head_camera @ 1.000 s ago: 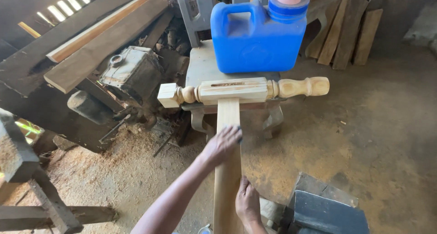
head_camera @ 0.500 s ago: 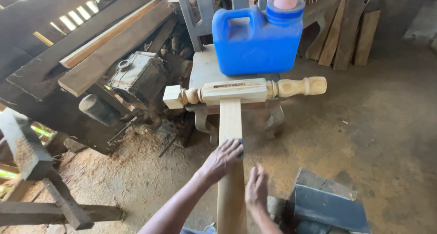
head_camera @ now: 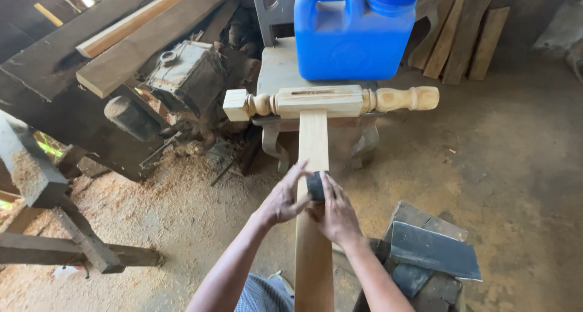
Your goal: The person sands a carved wooden furniture leg with sandpaper.
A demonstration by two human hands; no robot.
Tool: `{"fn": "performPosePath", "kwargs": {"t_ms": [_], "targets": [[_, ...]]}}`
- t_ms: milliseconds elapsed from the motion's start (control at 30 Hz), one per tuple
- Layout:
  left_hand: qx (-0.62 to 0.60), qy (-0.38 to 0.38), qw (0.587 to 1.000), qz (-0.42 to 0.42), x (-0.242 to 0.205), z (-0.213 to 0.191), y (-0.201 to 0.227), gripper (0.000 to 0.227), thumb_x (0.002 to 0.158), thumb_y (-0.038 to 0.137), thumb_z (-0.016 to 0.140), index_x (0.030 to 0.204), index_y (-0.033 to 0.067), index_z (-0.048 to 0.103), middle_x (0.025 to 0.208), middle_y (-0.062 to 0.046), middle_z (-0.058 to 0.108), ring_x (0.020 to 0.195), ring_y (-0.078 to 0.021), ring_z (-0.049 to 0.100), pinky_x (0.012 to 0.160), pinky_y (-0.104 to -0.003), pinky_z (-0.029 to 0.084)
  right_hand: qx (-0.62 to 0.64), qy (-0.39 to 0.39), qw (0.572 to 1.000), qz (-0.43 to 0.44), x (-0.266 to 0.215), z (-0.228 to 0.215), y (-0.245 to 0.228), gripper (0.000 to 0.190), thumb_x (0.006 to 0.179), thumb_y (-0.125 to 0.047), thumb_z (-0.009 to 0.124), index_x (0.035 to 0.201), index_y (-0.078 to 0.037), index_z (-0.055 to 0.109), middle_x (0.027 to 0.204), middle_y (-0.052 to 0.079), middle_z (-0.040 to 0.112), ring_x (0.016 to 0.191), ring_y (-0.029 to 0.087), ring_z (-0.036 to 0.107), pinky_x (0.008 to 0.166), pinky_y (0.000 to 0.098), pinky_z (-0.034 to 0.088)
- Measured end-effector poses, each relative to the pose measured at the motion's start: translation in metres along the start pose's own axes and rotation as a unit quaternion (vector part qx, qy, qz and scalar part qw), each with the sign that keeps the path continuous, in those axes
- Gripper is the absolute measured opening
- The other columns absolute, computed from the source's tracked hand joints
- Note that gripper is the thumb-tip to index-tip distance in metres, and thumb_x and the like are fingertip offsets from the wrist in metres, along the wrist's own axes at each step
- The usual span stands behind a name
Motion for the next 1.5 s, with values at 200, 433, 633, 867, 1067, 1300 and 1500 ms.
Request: {"fn": "performPosePath", "kwargs": {"t_ms": [200, 433, 633, 867, 1067, 1300, 1500], "targets": [[-0.194, 0.268, 0.896, -0.295, -0.021, 0.03, -0.032, 0.064, 0.107, 0.043, 0.036, 0.156, 0.0034, 0.026, 0.159, -0.028, 0.036, 0.145, -0.0417, 0.044, 0.119, -0.049, 0.039, -0.118, 0.051, 0.992, -0.005, 0.008, 0.025, 0.013, 0.055, 0.095, -0.038, 0.066, 0.136, -0.002, 0.06, 0.138, 0.02, 0.059, 0.126, 0.034, 0.056, 0.105, 0.0401, 0.051], [-0.203, 0.23, 0.861, -0.405, -0.03, 0.058, -0.021, 0.071, 0.105, 0.05, 0.03, 0.159, 0.0055, 0.019, 0.145, -0.031, 0.05, 0.131, -0.0468, 0.053, 0.111, -0.053, 0.042, 0.557, 0.202, 0.764, 0.254, 0.007, 0.045, 0.145, 0.043, 0.117, -0.034, 0.048, 0.119, 0.005, 0.065, 0.121, 0.02, 0.066, 0.106, 0.026, 0.067, 0.099, 0.0464, 0.053], [-0.123, 0.18, 0.891, -0.399, -0.023, 0.054, -0.022, 0.071, 0.104, 0.052, 0.028, 0.156, 0.0047, 0.024, 0.116, -0.034, 0.067, 0.109, -0.0539, 0.062, 0.096, -0.06, 0.047, 0.691, 0.184, 0.656, 0.24, 0.021, 0.034, 0.14, 0.037, 0.108, -0.03, 0.045, 0.118, 0.003, 0.059, 0.122, 0.018, 0.068, 0.109, 0.03, 0.07, 0.1, 0.0577, 0.057], [-0.142, 0.158, 0.89, -0.404, -0.023, 0.042, -0.006, 0.056, 0.105, 0.049, 0.023, 0.134, 0.0101, 0.051, 0.101, -0.032, 0.072, 0.098, -0.0533, 0.066, 0.089, -0.063, 0.049, 0.424, 0.237, 0.843, 0.231, 0.028, 0.042, 0.117, 0.039, 0.109, -0.031, 0.042, 0.127, -0.001, 0.059, 0.121, 0.014, 0.066, 0.112, 0.024, 0.064, 0.1, 0.0405, 0.053], [-0.123, 0.173, 0.894, -0.395, -0.02, 0.052, -0.015, 0.057, 0.105, 0.051, 0.023, 0.131, 0.011, 0.053, 0.103, -0.029, 0.072, 0.098, -0.0529, 0.067, 0.087, -0.062, 0.05, 0.391, 0.165, 0.891, 0.158, 0.04, 0.053, 0.094, 0.049, 0.102, -0.026, 0.06, 0.14, 0.003, 0.046, 0.132, 0.02, 0.056, 0.122, 0.027, 0.054, 0.105, 0.0369, 0.044], [-0.094, 0.167, 0.898, -0.396, -0.02, 0.061, -0.029, 0.058, 0.105, 0.052, 0.023, 0.131, 0.0101, 0.054, 0.102, -0.031, 0.072, 0.099, -0.0531, 0.066, 0.087, -0.063, 0.05, 0.181, 0.231, 0.943, 0.159, 0.055, 0.072, 0.106, 0.039, 0.104, -0.019, 0.059, 0.138, -0.001, 0.064, 0.133, 0.019, 0.062, 0.123, 0.024, 0.059, 0.105, 0.0344, 0.048], [-0.12, 0.162, 0.898, -0.391, -0.015, 0.054, -0.023, 0.055, 0.104, 0.05, 0.025, 0.13, 0.0098, 0.053, 0.098, -0.031, 0.073, 0.095, -0.0522, 0.068, 0.082, -0.062, 0.053, 0.272, 0.042, 0.875, 0.399, 0.028, 0.064, 0.089, 0.049, 0.113, -0.017, 0.055, 0.162, -0.013, 0.058, 0.118, 0.037, 0.066, 0.105, 0.057, 0.057, 0.087, 0.0522, 0.048]]}}
Point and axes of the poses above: each hand's wrist, its own x-axis towards the middle knuckle, its own z-axis out of the palm, y = z × x, the point moved 5 cm from there along x, towards the middle knuckle
